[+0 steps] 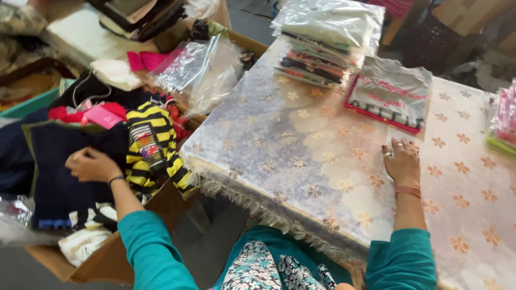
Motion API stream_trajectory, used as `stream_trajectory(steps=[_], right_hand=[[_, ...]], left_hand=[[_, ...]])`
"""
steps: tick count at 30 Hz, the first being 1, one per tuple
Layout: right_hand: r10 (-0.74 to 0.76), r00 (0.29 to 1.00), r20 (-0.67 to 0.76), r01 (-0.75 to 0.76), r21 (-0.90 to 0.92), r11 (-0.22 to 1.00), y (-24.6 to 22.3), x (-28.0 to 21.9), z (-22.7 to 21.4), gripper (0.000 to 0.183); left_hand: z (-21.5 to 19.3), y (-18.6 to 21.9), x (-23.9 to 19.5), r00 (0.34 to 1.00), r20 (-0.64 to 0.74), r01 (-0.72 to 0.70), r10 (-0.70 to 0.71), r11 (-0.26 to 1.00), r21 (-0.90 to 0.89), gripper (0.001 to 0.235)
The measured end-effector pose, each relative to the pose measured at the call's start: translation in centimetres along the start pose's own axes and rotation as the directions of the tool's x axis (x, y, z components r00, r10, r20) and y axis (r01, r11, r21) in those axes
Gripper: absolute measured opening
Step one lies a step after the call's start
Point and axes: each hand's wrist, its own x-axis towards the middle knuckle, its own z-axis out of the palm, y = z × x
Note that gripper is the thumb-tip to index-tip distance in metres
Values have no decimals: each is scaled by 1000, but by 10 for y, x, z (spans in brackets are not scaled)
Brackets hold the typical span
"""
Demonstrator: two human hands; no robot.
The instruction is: The person folds a dark blue t-shirt and a green t-shirt on a table covered with a floral tablecloth. They smooth out the fabric, fold the sleeves and sides, and then fold the shirts into neat rectangles, placing them on a stack of other folded clothes.
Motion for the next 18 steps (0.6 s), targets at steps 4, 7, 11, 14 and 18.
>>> stream_trajectory(steps=[4, 7, 11, 14, 18], right_hand=[[-25, 998, -59, 25, 0, 1000, 2, -4, 3, 53], [13, 999, -39, -18, -121, 992, -10, -5, -4, 52], [21, 999, -40, -23, -69, 997, -15, -7, -7, 52], [12, 998, -66, -9, 49, 999, -4, -5, 3, 51], [246, 969, -15, -153, 746, 648, 16, 3, -2, 56]], left_hand=[[29, -18, 17, 964, -30, 244, -266, 921, -305, 16], [28, 35, 25, 861, -172, 261, -479, 706, -658, 30], [-63, 217, -27, 959, -284, -208, -20, 631, -747, 33], [-146, 348, -116, 861, -125, -280, 492, 253, -926, 19], [-290, 485, -244, 303, -272, 20, 913, -292, -956, 11]])
